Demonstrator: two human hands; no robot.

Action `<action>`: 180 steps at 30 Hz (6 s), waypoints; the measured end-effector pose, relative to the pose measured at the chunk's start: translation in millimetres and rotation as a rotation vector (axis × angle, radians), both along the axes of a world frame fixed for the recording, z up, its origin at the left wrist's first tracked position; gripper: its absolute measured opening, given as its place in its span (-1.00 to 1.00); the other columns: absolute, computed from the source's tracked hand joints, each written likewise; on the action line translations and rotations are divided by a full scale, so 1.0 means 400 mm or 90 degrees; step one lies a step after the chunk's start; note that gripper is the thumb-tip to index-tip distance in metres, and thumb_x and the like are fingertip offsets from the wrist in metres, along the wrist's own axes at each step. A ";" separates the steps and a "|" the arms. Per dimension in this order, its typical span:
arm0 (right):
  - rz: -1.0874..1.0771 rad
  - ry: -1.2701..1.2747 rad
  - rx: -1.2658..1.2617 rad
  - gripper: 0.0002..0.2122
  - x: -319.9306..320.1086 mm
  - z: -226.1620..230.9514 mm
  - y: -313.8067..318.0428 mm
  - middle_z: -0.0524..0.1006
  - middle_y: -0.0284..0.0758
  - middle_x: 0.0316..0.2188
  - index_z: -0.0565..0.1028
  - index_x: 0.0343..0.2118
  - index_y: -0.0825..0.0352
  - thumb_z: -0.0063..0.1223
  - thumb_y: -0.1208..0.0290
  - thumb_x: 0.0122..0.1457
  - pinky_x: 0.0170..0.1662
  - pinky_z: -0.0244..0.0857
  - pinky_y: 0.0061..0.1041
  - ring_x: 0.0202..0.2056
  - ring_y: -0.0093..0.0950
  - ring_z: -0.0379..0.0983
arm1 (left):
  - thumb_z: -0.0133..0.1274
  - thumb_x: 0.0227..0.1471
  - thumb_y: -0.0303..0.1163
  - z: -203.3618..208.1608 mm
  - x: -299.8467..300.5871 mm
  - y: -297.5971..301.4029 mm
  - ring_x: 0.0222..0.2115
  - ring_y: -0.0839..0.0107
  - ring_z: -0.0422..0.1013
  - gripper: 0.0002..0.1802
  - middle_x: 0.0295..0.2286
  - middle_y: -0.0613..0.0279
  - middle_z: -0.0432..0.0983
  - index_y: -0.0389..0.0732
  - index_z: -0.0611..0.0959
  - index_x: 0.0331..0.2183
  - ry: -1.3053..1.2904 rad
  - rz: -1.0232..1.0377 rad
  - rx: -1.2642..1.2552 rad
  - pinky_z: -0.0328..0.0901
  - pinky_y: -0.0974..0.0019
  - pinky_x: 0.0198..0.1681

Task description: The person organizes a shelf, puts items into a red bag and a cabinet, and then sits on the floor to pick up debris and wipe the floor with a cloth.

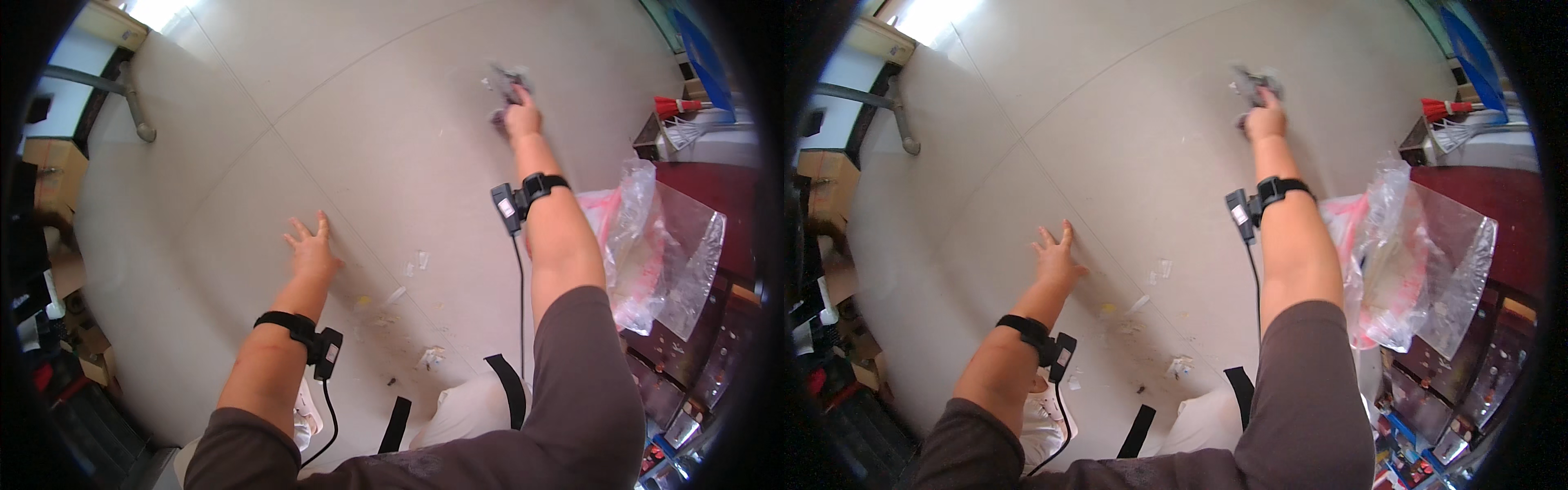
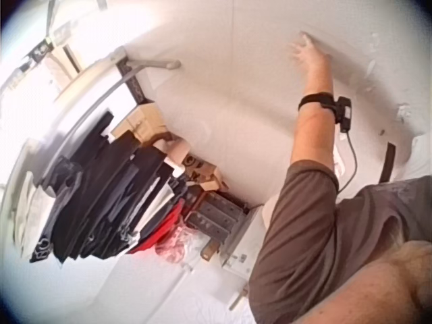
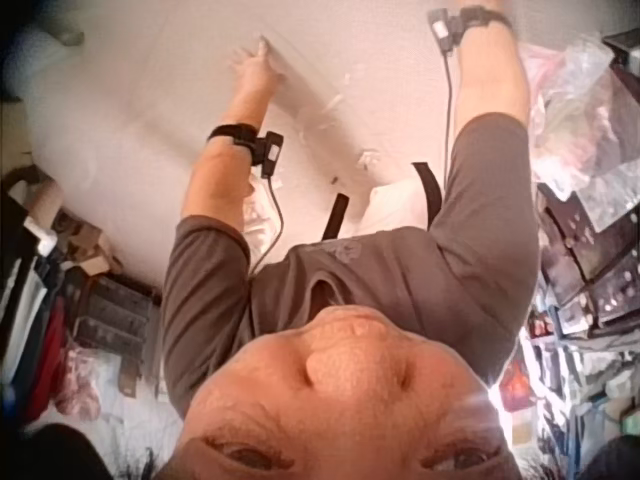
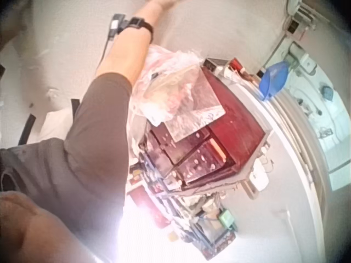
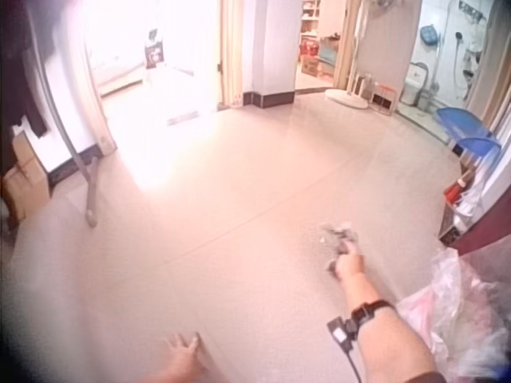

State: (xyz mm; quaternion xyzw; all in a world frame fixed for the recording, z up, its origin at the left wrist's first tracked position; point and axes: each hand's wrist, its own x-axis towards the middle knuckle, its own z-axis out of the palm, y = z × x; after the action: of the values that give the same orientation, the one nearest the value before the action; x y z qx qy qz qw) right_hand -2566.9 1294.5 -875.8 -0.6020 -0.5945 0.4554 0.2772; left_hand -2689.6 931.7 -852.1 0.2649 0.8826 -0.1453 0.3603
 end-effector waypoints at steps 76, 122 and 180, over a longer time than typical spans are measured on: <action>1.427 -0.041 0.254 -0.80 0.198 -0.013 -0.956 0.30 -0.32 -0.15 0.46 -0.41 0.19 -0.10 0.53 -0.18 -0.12 0.11 -0.38 -0.06 -0.31 0.13 | -0.18 -0.27 -0.60 0.000 0.558 -0.558 -0.48 0.35 0.39 -0.81 -0.52 0.11 0.44 -0.28 0.52 -0.52 -0.187 0.362 0.529 0.27 0.41 -0.40; 0.646 -0.041 -0.067 -0.77 0.634 -0.024 -0.918 0.37 -0.19 -0.39 0.39 -0.37 0.34 -0.03 0.55 -0.20 -0.25 0.21 -0.42 -0.33 -0.27 0.30 | 0.07 -0.34 -0.59 -0.049 0.714 -0.227 -0.49 0.49 0.29 -0.63 -0.49 0.19 0.33 -0.29 0.38 -0.34 -0.399 0.491 0.375 0.25 0.43 -0.44; 0.690 -0.137 0.077 -0.59 0.721 -0.003 -0.895 0.23 -0.17 -0.23 0.24 -0.16 0.34 -0.15 0.65 -0.20 -0.10 0.11 -0.39 -0.18 -0.22 0.16 | -0.11 -0.25 -0.62 -0.082 0.658 -0.365 -0.49 0.40 0.37 -0.72 -0.51 0.14 0.34 -0.28 0.36 -0.34 -0.305 0.181 0.319 0.31 0.41 -0.41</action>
State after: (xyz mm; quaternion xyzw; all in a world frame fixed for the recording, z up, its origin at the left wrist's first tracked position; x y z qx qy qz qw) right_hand -2278.6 936.3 -877.2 -0.2364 -0.8692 0.4335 -0.0251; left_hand -2426.4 785.9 -885.0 0.2463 0.8094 0.1927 0.4971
